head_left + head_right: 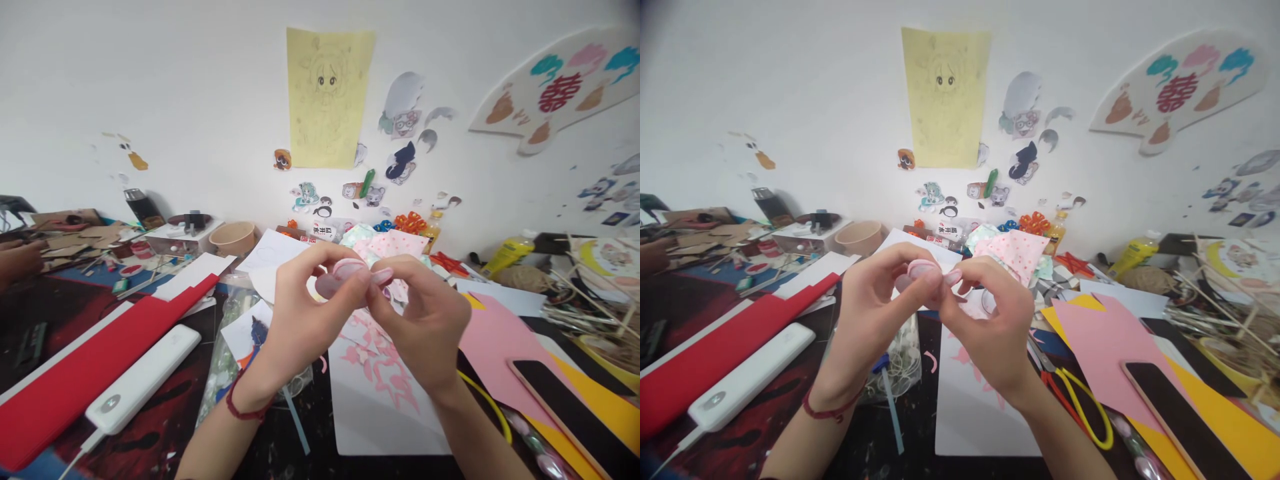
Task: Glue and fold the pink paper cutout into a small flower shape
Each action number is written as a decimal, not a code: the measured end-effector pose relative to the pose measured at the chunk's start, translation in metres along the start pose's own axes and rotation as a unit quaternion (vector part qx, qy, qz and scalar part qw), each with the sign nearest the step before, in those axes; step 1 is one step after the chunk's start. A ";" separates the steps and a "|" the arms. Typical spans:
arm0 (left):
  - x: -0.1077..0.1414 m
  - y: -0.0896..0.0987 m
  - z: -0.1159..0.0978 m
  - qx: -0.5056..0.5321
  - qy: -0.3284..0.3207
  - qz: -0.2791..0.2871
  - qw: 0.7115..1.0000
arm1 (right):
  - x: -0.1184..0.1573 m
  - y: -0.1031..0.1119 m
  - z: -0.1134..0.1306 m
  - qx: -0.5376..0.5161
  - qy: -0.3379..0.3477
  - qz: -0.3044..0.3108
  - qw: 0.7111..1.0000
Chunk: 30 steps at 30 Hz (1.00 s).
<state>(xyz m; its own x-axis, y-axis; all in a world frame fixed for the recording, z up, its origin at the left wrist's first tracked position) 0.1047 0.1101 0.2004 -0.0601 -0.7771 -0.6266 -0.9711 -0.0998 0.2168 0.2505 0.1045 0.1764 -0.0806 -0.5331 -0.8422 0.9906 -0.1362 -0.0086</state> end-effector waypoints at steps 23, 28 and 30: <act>0.002 0.001 0.000 0.042 0.018 0.013 0.999 | 0.002 -0.001 -0.001 0.006 0.012 -0.019 1.000; 0.002 0.001 0.003 0.052 0.025 0.015 0.998 | 0.003 -0.001 -0.001 0.021 0.035 -0.019 0.999; 0.002 0.001 0.005 0.055 0.029 0.019 0.998 | 0.003 -0.002 -0.001 0.020 0.038 -0.017 0.999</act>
<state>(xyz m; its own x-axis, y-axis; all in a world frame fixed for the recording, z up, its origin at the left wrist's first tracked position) 0.1025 0.1113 0.1960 -0.0864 -0.8141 -0.5742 -0.9881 -0.0038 0.1541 0.2487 0.1039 0.1737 -0.1050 -0.4625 -0.8804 0.9822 -0.1869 -0.0190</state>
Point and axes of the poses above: each hand's wrist, its own x-axis away from the middle knuckle, its own y-axis out of the back of the hand, z = x × y, the point moved 3 cm from there along -x, towards the middle knuckle, and after that the axes turned 9 degrees about -x, right-handed, at the moved point
